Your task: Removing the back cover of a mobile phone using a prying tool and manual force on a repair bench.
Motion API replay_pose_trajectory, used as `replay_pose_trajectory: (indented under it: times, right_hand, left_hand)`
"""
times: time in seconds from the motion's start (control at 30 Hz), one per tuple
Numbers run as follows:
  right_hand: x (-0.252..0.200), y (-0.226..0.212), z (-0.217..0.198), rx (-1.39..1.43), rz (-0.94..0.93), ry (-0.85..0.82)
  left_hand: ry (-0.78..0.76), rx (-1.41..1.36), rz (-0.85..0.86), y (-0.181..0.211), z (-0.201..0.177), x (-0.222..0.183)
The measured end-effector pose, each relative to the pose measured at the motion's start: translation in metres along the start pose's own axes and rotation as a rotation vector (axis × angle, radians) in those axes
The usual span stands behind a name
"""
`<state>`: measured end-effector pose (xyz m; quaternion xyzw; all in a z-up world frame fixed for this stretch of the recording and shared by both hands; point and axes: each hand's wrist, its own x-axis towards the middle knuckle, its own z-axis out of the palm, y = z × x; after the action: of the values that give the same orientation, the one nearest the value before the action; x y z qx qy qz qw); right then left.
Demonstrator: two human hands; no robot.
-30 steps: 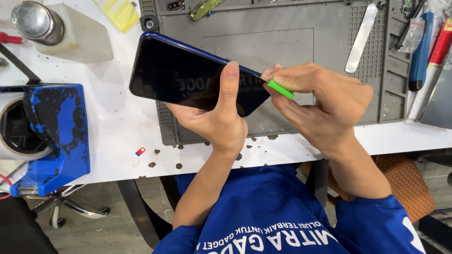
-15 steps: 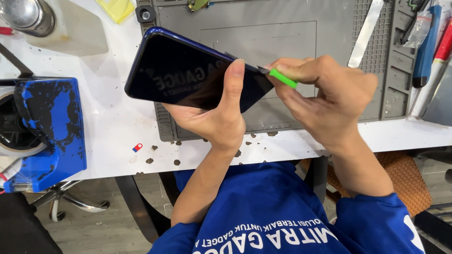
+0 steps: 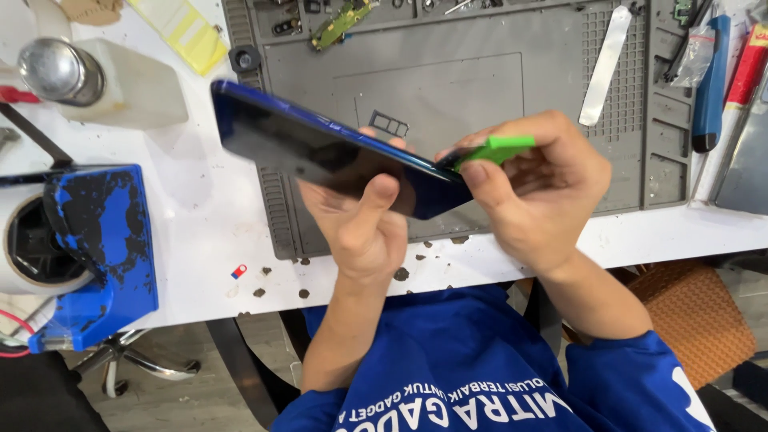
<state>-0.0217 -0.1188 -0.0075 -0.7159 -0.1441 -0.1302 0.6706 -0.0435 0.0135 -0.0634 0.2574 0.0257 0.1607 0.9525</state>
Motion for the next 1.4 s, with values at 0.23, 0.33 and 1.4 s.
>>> replay_pose_trajectory:
  times: [0.23, 0.33, 1.4]
  right_hand:
    - [-0.011, 0.015, 0.029, 0.09, -0.163, 0.174]
    - [-0.008, 0.019, 0.027, 0.008, -0.22, 0.249]
    - [0.011, -0.013, -0.008, 0.024, 0.133, -0.145]
  left_hand:
    - [0.108, -0.023, -0.083, -0.025, -0.009, -0.018]
    - [0.136, -0.019, -0.111, -0.024, -0.004, -0.018]
    - [0.2, 0.353, 0.236, -0.003, 0.014, 0.0]
